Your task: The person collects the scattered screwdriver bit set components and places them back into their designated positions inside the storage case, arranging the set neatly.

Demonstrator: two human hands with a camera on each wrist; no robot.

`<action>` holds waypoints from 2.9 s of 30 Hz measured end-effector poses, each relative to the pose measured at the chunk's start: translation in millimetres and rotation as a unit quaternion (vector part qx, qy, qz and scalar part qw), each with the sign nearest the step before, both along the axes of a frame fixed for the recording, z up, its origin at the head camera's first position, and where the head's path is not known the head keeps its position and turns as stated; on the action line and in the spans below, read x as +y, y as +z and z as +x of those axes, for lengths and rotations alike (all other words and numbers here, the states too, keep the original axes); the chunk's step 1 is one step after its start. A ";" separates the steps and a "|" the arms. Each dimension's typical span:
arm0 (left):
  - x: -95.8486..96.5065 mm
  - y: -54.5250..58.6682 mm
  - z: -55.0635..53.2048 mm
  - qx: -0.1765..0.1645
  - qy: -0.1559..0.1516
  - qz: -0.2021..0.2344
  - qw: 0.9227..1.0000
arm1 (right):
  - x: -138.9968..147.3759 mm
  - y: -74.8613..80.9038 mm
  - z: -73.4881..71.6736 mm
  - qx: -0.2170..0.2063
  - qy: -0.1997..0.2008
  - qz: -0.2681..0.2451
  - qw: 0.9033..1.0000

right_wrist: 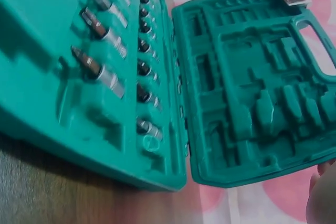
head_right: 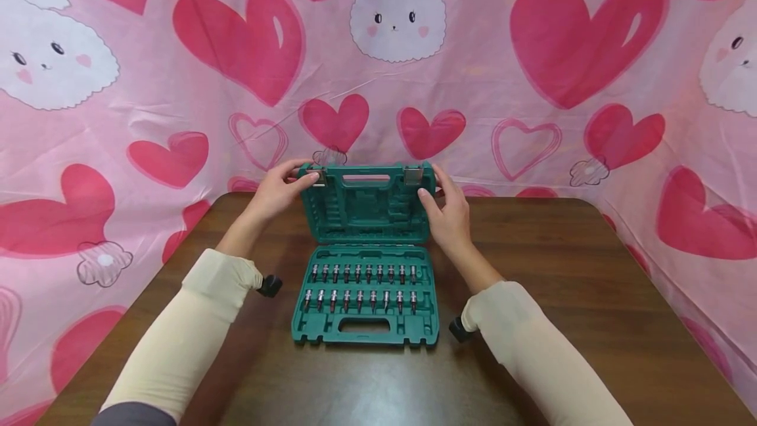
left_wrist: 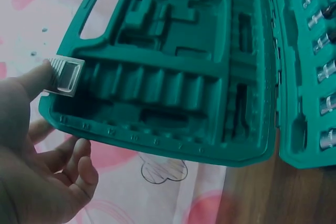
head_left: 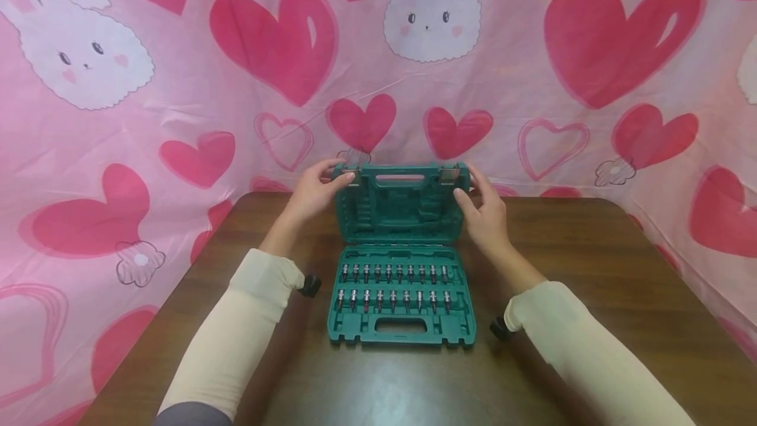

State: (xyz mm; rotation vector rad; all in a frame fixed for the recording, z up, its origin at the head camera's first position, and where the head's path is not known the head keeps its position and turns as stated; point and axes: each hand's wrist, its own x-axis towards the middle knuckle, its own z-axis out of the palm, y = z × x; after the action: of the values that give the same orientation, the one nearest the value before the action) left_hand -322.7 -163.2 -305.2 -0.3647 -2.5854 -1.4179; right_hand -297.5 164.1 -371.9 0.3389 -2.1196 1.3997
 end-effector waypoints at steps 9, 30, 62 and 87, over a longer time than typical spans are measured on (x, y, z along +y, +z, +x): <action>2.0 2.0 15.6 -0.029 0.001 0.061 0.998 | -7.5 6.3 0.0 0.020 -0.034 -0.032 0.999; 3.5 5.6 37.9 -0.057 0.011 0.057 0.997 | -12.5 21.2 18.3 -0.013 -0.038 -0.058 0.997; 5.7 -3.6 57.2 -0.061 0.010 0.047 0.997 | -8.2 31.2 41.2 -0.032 -0.083 0.130 0.988; -2.8 -44.0 56.7 -0.010 0.014 -0.002 1.000 | -10.6 -4.9 36.6 -0.030 -0.031 0.093 0.995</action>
State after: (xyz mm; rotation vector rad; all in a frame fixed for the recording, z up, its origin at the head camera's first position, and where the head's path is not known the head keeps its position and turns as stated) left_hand -266.0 -165.9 -349.3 -0.3152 -2.5993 -1.4155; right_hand -260.9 153.6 -376.8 0.3031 -2.2961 1.1954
